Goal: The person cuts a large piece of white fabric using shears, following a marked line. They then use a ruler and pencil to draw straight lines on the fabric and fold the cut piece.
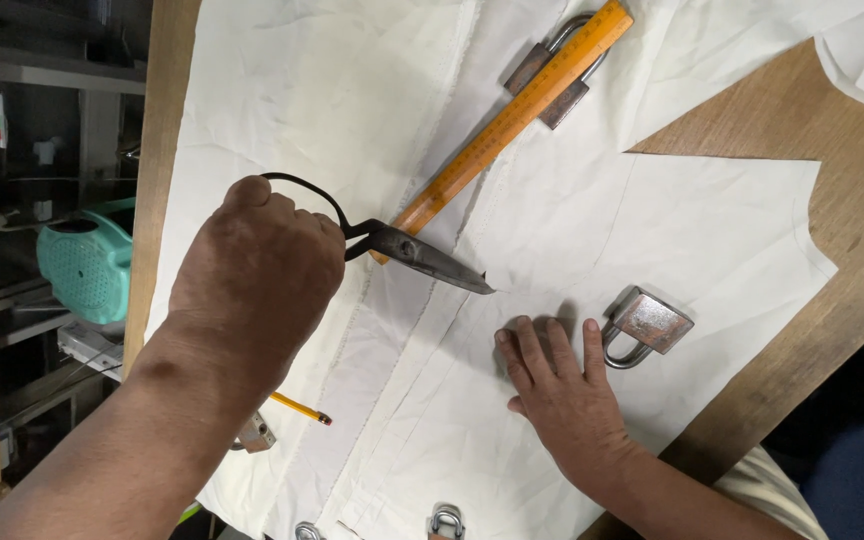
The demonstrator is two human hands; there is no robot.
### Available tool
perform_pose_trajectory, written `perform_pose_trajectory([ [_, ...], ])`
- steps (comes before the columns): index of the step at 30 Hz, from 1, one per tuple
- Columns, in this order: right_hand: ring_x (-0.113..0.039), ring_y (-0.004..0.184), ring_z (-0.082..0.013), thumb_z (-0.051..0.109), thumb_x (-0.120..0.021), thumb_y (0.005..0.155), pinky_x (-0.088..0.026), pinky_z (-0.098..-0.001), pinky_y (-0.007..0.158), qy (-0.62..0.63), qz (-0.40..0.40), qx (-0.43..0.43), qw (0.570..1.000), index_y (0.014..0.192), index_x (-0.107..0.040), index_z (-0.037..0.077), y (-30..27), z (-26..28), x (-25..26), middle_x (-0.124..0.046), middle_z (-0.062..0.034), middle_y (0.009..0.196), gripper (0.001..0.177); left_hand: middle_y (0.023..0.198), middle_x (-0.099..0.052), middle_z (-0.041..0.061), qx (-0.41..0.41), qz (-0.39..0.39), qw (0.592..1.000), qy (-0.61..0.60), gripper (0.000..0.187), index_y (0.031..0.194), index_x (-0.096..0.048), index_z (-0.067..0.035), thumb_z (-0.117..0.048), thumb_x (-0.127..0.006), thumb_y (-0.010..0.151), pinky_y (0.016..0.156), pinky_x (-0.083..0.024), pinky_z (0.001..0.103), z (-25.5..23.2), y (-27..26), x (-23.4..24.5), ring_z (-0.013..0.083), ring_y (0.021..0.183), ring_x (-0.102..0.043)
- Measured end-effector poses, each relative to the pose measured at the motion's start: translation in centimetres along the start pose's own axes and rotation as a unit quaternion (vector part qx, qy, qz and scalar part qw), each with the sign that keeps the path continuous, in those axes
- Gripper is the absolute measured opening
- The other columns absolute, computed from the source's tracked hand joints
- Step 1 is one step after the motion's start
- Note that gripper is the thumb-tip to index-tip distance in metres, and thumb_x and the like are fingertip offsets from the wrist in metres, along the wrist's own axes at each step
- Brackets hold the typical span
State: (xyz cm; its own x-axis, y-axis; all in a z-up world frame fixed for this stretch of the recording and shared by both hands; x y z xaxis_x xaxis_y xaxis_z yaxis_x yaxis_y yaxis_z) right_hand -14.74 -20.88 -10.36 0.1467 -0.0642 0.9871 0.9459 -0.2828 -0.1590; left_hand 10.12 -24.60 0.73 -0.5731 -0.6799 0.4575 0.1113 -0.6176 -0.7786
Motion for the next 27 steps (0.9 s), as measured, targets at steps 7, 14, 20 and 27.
perform_pose_trajectory([
  [7,-0.05,0.137,-0.0326,0.069,-0.069,0.07,-0.034,-0.0688,0.118,0.001,0.01,0.003,1.0,0.154,-0.044,0.021,0.0,0.1,-0.1,-0.048,-0.0065,0.155,0.1,0.061,-0.061,-0.011,0.033,-0.054,0.995,-0.072,0.031,0.078,-0.062,-0.024,0.004,-0.073,0.073,0.081,-0.052,0.03,-0.4,-1.0,-2.4,0.011,0.06,-0.06],
  [14,-0.05,0.137,-0.0359,0.064,-0.059,0.083,-0.031,-0.0701,0.118,0.026,0.012,0.006,1.0,0.156,-0.041,0.019,-0.2,0.1,-0.3,-0.046,-0.0085,0.156,0.087,0.065,-0.069,-0.004,0.039,0.044,0.956,-0.286,0.037,0.101,-0.066,-0.024,0.002,-0.068,0.074,0.071,-0.059,0.038,-2.8,-1.7,-11.5,0.0267,0.066,-0.067],
  [20,-0.052,0.136,-0.0337,0.067,-0.063,0.079,-0.033,-0.0683,0.118,0.003,0.008,0.001,1.0,0.155,-0.043,0.02,-0.1,0.1,0.0,-0.048,-0.0064,0.155,0.091,0.057,-0.059,-0.004,0.057,0.078,0.938,-0.332,0.038,0.106,-0.064,-0.027,0.002,-0.06,0.081,0.047,-0.049,0.035,-4.1,-1.6,-13.7,0.022,0.062,-0.06],
  [27,-0.048,0.14,-0.0339,0.067,-0.057,0.082,-0.03,-0.0682,0.12,0.003,0.04,0.003,0.999,0.158,-0.037,0.021,-0.1,0.2,-0.6,-0.045,-0.006,0.158,0.092,0.061,-0.064,-0.001,0.052,0.077,0.934,-0.346,0.04,0.11,-0.065,-0.028,0.002,-0.059,0.084,0.051,-0.053,0.037,-4.2,-1.3,-13.8,0.0253,0.067,-0.064],
])
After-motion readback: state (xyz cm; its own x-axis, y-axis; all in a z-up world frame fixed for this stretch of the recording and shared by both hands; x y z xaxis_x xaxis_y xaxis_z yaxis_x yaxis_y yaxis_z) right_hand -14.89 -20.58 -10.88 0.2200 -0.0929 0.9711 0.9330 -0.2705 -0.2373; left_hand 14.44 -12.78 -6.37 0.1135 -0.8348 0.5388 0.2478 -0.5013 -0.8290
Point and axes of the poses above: each hand's wrist, its own y-axis towards the middle knuckle, its own x-axis out of the back of the hand, z = x × y, the point moved 9 cm from there along y, towards the middle knuckle
